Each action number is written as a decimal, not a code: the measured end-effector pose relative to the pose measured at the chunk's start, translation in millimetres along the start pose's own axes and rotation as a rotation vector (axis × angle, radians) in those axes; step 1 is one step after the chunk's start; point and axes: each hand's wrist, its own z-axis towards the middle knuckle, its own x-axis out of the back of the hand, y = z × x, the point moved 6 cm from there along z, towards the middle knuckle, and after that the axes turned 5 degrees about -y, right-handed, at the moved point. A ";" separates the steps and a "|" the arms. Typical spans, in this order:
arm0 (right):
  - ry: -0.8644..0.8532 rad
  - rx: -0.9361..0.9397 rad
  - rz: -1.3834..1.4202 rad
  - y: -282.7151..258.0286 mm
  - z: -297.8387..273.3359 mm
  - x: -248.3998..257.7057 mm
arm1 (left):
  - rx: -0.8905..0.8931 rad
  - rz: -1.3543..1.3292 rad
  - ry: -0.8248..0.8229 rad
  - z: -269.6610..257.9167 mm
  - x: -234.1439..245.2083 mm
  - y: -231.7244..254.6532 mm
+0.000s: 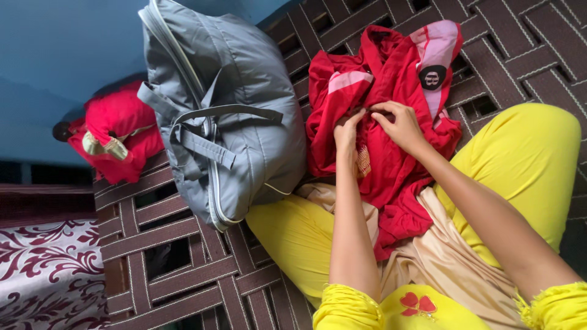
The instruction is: The person zips up a grey travel bag and then folds a red shirt on their lap while sitting on a woven bed.
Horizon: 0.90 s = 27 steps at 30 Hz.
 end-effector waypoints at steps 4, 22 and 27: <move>0.035 -0.037 0.011 5.7 -1.7 2.0 | -0.029 0.025 -0.045 7.9 1.2 -16.1; 0.009 -0.093 -0.024 40.1 2.9 -7.8 | -0.001 0.076 -0.099 18.3 7.0 -37.8; 0.038 -0.100 -0.021 39.5 3.0 -10.0 | 0.001 0.073 -0.107 17.9 8.5 -35.9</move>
